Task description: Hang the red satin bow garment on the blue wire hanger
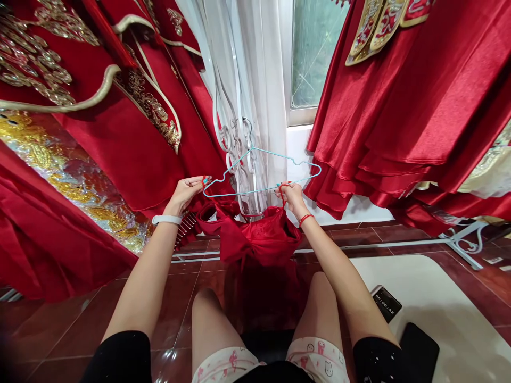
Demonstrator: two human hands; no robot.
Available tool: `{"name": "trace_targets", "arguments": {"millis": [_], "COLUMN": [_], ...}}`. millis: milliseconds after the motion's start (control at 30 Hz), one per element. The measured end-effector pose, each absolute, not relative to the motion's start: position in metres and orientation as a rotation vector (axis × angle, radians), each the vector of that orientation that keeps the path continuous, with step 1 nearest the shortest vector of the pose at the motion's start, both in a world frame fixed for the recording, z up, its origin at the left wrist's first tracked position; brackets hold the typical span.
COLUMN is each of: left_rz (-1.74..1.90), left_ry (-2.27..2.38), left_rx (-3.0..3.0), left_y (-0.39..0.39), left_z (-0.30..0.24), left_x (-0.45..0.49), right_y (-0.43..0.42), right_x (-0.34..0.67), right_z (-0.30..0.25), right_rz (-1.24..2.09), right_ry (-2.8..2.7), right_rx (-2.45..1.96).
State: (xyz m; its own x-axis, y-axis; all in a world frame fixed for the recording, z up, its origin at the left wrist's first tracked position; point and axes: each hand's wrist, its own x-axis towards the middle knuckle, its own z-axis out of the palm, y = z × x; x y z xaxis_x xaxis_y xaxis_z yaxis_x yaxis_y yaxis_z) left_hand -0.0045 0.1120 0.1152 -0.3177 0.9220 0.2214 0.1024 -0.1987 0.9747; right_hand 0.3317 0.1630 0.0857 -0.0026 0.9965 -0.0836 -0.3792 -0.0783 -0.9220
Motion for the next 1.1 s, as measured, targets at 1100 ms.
{"name": "trace_targets", "arguments": {"millis": [1100], "left_rz": [1.266], "left_ry": [1.802], "left_rx": [2.002], "left_y": [0.113], "left_z": [0.116], "left_x": [0.053], "right_y": [0.166], "right_x": [0.328], "right_z": [0.073], "right_rz": [1.37], "right_ry": [-0.893], "right_rx": [-0.943]}}
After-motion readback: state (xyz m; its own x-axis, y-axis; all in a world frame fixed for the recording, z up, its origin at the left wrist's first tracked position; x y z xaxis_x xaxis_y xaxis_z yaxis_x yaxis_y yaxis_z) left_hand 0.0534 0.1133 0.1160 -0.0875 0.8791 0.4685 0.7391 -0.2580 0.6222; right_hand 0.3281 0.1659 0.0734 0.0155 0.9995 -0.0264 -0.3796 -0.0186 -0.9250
